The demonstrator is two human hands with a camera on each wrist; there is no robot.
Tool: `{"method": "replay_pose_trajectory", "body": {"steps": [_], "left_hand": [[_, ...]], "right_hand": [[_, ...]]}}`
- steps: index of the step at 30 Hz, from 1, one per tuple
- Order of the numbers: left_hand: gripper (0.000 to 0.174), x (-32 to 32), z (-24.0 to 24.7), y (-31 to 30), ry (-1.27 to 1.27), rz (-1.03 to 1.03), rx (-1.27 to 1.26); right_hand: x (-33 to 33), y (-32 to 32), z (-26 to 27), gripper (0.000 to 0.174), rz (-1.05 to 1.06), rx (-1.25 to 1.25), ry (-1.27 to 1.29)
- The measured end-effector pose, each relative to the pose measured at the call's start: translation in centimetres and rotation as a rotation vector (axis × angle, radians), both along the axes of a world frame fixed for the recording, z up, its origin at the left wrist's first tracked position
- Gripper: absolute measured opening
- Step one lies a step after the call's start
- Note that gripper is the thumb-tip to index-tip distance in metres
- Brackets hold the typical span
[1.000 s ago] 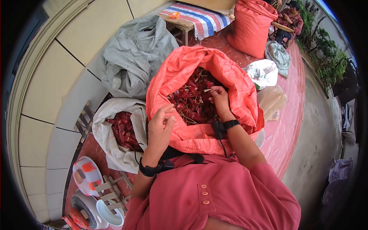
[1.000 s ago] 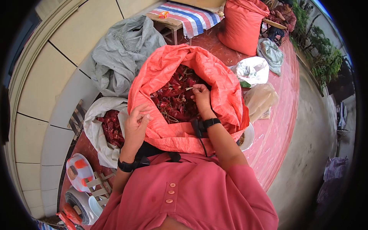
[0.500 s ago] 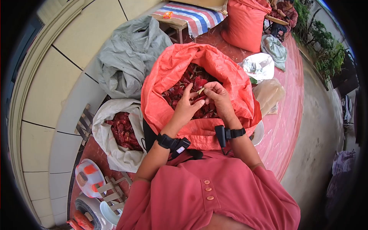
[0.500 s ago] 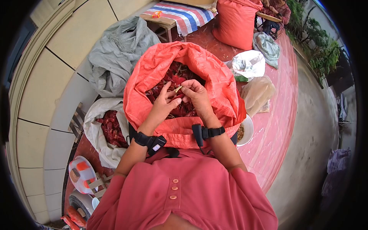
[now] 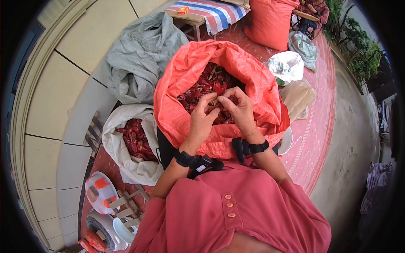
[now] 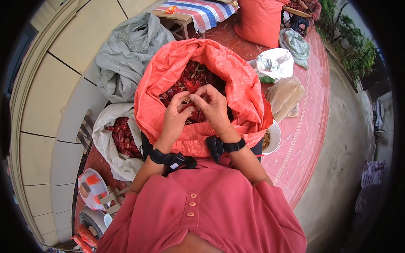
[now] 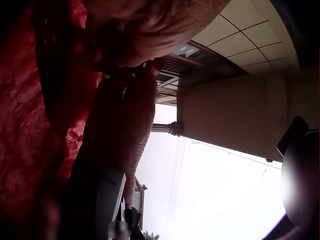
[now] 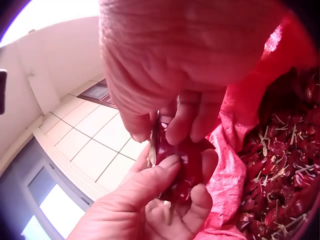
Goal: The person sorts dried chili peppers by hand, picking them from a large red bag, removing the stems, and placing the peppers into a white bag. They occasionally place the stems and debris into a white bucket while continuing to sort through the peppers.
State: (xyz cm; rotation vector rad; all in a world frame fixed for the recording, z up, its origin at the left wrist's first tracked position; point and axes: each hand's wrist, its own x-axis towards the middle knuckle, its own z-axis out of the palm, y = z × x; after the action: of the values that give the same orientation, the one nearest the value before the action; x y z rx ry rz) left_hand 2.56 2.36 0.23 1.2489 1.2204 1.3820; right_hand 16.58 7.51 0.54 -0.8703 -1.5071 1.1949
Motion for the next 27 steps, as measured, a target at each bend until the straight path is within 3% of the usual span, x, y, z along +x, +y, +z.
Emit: {"method": "replay_pose_trajectory", "body": {"steps": [2, 6, 8, 12, 15, 20, 24, 27], "left_hand": [[0.044, 0.3, -0.3, 0.1, 0.031, 0.025, 0.09], [0.041, 0.2, 0.6, -0.3, -0.085, -0.039, -0.008], [0.039, 0.7, 2.4, -0.8, -0.151, -0.017, -0.083], [0.031, 0.6, 1.7, -0.4, -0.161, -0.003, -0.163], [0.025, -0.1, 1.0, 0.0, -0.175, -0.003, -0.194], [0.018, -0.4, 1.1, 0.0, -0.351, 0.085, -0.188], [0.012, -0.6, 0.9, 0.2, -0.368, 0.054, -0.199], [0.013, -0.5, 0.3, 0.6, -0.279, 0.011, -0.273]], "right_hand": [[-0.2, -0.1, 0.5, 0.015, 0.035, -0.134, 0.209], [-0.3, -0.4, 1.8, 0.021, 0.068, -0.323, 0.447], [-0.3, -0.4, 2.4, 0.022, 0.068, -0.319, 0.441], [0.2, -0.2, 1.6, 0.02, 0.169, -0.394, 0.404], [-0.1, -0.6, 2.2, 0.017, 0.113, -0.408, 0.425], [3.6, -0.4, 4.3, 0.014, -0.07, -0.205, 0.334], [9.2, -1.9, 5.9, 0.011, -0.474, 0.073, 0.137], [15.2, -2.3, 3.2, 0.007, -0.693, 0.089, -0.002]]}}
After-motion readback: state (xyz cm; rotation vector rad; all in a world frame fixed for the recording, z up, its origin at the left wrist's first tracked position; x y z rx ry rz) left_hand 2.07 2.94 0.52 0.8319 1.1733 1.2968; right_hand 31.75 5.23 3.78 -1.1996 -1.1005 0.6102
